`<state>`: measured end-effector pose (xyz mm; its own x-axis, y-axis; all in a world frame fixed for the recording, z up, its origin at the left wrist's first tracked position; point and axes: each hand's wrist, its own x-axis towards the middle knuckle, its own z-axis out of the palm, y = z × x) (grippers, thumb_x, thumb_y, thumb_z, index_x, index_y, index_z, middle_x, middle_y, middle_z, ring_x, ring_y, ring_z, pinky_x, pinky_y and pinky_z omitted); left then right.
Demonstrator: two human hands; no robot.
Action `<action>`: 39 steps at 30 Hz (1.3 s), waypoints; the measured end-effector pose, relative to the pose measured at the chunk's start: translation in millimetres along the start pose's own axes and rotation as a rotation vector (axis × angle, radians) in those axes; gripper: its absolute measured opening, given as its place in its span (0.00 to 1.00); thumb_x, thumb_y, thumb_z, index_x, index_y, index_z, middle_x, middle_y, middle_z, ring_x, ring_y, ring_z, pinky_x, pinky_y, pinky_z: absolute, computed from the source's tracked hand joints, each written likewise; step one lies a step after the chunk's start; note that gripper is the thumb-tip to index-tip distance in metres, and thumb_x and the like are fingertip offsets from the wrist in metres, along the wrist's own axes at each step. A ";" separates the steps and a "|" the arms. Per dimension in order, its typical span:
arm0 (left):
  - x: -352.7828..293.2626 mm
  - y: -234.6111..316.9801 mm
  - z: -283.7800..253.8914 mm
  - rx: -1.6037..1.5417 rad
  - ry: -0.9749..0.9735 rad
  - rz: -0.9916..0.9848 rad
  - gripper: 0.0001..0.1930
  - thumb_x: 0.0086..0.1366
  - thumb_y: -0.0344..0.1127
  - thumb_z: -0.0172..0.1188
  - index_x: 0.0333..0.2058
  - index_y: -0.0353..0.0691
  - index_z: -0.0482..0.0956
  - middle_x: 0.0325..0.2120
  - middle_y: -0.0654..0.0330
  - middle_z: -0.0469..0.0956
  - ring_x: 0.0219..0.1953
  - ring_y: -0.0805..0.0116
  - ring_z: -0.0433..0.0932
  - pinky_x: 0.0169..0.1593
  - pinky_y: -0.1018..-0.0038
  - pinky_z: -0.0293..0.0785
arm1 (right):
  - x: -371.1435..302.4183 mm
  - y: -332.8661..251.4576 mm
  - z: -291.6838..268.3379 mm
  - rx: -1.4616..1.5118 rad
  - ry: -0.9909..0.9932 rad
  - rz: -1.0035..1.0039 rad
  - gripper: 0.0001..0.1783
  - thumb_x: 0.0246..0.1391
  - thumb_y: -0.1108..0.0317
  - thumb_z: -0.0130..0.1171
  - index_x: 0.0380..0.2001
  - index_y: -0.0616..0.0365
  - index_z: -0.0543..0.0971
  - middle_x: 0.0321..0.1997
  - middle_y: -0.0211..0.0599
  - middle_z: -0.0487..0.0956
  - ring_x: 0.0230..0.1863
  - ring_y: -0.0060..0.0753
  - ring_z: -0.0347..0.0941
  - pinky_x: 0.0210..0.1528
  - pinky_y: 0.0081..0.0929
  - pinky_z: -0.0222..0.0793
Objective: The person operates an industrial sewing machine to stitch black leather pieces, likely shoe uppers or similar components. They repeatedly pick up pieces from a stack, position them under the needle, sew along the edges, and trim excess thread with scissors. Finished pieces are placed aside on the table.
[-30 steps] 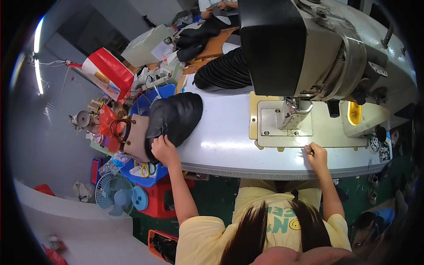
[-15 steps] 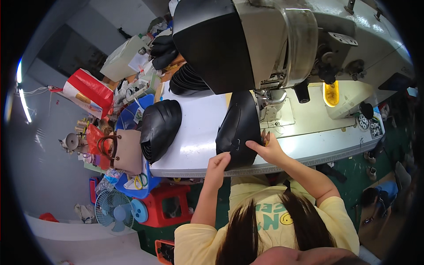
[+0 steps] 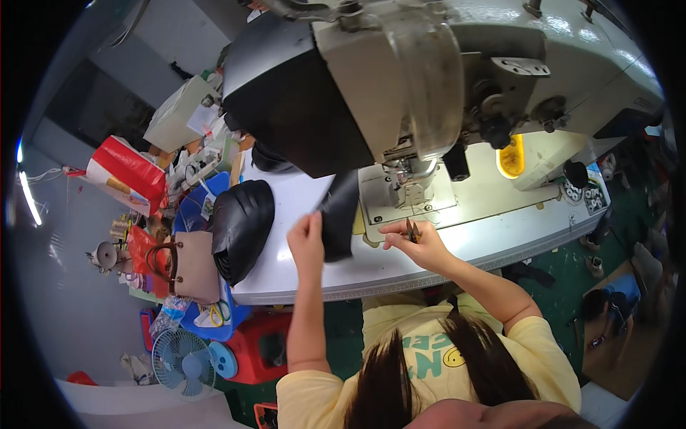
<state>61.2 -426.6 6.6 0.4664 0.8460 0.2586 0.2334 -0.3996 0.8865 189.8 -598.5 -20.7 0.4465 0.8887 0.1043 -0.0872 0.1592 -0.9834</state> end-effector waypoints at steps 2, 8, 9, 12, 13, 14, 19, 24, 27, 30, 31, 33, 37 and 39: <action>40.3 14.6 11.2 0.114 -0.019 0.119 0.16 0.59 0.35 0.53 0.19 0.27 0.66 0.10 0.65 0.56 0.18 0.79 0.52 0.20 0.74 0.50 | -4.8 -4.3 -9.3 -0.128 0.033 -0.089 0.10 0.53 0.72 0.53 0.38 0.65 0.76 0.26 0.32 0.78 0.26 0.14 0.70 0.28 0.15 0.65; 94.3 30.8 70.8 0.053 -0.226 0.505 0.10 0.56 0.31 0.56 0.36 0.32 0.74 0.32 0.56 0.76 0.35 0.69 0.73 0.40 0.73 0.68 | -14.9 -33.2 -25.8 -0.591 0.239 -0.660 0.11 0.46 0.77 0.55 0.36 0.60 0.78 0.32 0.41 0.78 0.22 0.25 0.73 0.21 0.16 0.66; 94.4 32.0 76.0 0.170 -0.336 0.552 0.11 0.56 0.32 0.56 0.36 0.33 0.74 0.32 0.57 0.76 0.35 0.69 0.73 0.40 0.73 0.68 | -15.7 -40.3 -29.7 -0.671 0.292 -0.787 0.13 0.44 0.79 0.54 0.37 0.60 0.78 0.35 0.42 0.78 0.22 0.26 0.73 0.20 0.16 0.67; 77.7 69.5 72.3 0.394 -0.717 0.341 0.11 0.56 0.33 0.58 0.37 0.35 0.75 0.32 0.60 0.76 0.36 0.70 0.72 0.42 0.73 0.68 | -28.9 -63.6 -59.2 -0.892 0.242 -0.840 0.21 0.37 0.82 0.54 0.40 0.57 0.77 0.45 0.43 0.76 0.24 0.28 0.75 0.22 0.19 0.70; 71.1 76.6 67.0 0.210 -0.805 0.194 0.10 0.56 0.32 0.59 0.37 0.36 0.75 0.32 0.62 0.76 0.37 0.72 0.71 0.43 0.74 0.67 | -25.0 -64.9 -69.9 -0.992 0.220 -0.911 0.27 0.31 0.82 0.54 0.42 0.56 0.77 0.49 0.43 0.74 0.21 0.28 0.74 0.22 0.19 0.70; 66.4 78.1 64.0 0.023 -0.883 0.043 0.10 0.56 0.32 0.59 0.37 0.36 0.75 0.32 0.64 0.75 0.38 0.74 0.70 0.43 0.75 0.66 | -22.3 -68.6 -75.1 -0.956 0.187 -0.835 0.27 0.30 0.83 0.54 0.42 0.56 0.76 0.49 0.43 0.74 0.22 0.29 0.75 0.21 0.19 0.69; 64.5 71.1 65.7 0.161 -0.896 0.024 0.12 0.55 0.35 0.60 0.37 0.37 0.76 0.31 0.64 0.76 0.35 0.75 0.71 0.40 0.78 0.68 | 5.1 -57.3 -91.2 -1.188 0.191 -0.765 0.29 0.28 0.82 0.57 0.42 0.56 0.75 0.51 0.35 0.73 0.26 0.28 0.75 0.22 0.20 0.68; 80.4 63.8 72.4 0.219 -0.870 0.144 0.16 0.53 0.38 0.60 0.40 0.39 0.76 0.35 0.61 0.76 0.37 0.69 0.74 0.42 0.74 0.69 | 9.0 -59.4 -87.7 -1.213 0.226 -0.723 0.29 0.29 0.80 0.57 0.43 0.53 0.75 0.50 0.31 0.73 0.30 0.28 0.76 0.25 0.21 0.69; 80.9 67.5 71.0 0.238 -0.830 0.162 0.17 0.51 0.38 0.61 0.40 0.38 0.75 0.36 0.60 0.76 0.38 0.68 0.74 0.43 0.74 0.69 | 10.4 -58.3 -86.4 -1.184 0.249 -0.723 0.30 0.29 0.80 0.58 0.44 0.52 0.75 0.49 0.31 0.73 0.30 0.28 0.75 0.25 0.21 0.68; 91.8 43.0 74.3 0.222 -0.862 0.181 0.19 0.50 0.40 0.63 0.41 0.38 0.75 0.38 0.59 0.76 0.39 0.68 0.74 0.44 0.74 0.68 | 9.4 -59.6 -84.2 -1.197 0.248 -0.709 0.30 0.29 0.80 0.58 0.44 0.51 0.75 0.49 0.31 0.73 0.28 0.29 0.75 0.25 0.22 0.69; 93.0 38.6 74.4 0.230 -0.859 0.191 0.20 0.50 0.40 0.63 0.41 0.38 0.75 0.38 0.59 0.76 0.40 0.68 0.73 0.45 0.74 0.68 | 9.5 -59.2 -84.0 -1.202 0.248 -0.705 0.30 0.29 0.80 0.58 0.44 0.51 0.75 0.49 0.31 0.73 0.27 0.30 0.75 0.25 0.22 0.69; 94.1 35.1 74.5 0.245 -0.855 0.211 0.21 0.50 0.41 0.64 0.43 0.38 0.74 0.40 0.59 0.75 0.41 0.68 0.73 0.46 0.74 0.68 | 9.7 -58.3 -83.3 -1.200 0.251 -0.703 0.30 0.29 0.80 0.58 0.44 0.51 0.75 0.49 0.31 0.73 0.25 0.30 0.75 0.24 0.22 0.69; 94.4 35.8 74.3 0.218 -0.869 0.226 0.23 0.50 0.42 0.64 0.44 0.39 0.74 0.41 0.60 0.75 0.42 0.67 0.73 0.46 0.73 0.67 | 10.4 -57.0 -82.2 -1.182 0.257 -0.710 0.31 0.28 0.81 0.57 0.44 0.52 0.75 0.48 0.31 0.73 0.23 0.30 0.74 0.22 0.22 0.68; 98.3 27.5 77.6 0.221 -0.873 0.254 0.22 0.49 0.42 0.64 0.43 0.39 0.74 0.40 0.60 0.75 0.41 0.67 0.73 0.47 0.73 0.67 | 10.3 -57.3 -82.0 -1.184 0.258 -0.715 0.30 0.28 0.81 0.57 0.44 0.52 0.75 0.49 0.32 0.73 0.23 0.30 0.74 0.22 0.22 0.68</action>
<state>179.7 -381.8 26.6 0.9804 0.1956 -0.0250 0.1521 -0.6699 0.7267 272.5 -633.7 24.5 0.2351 0.6475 0.7249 0.9583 -0.0299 -0.2841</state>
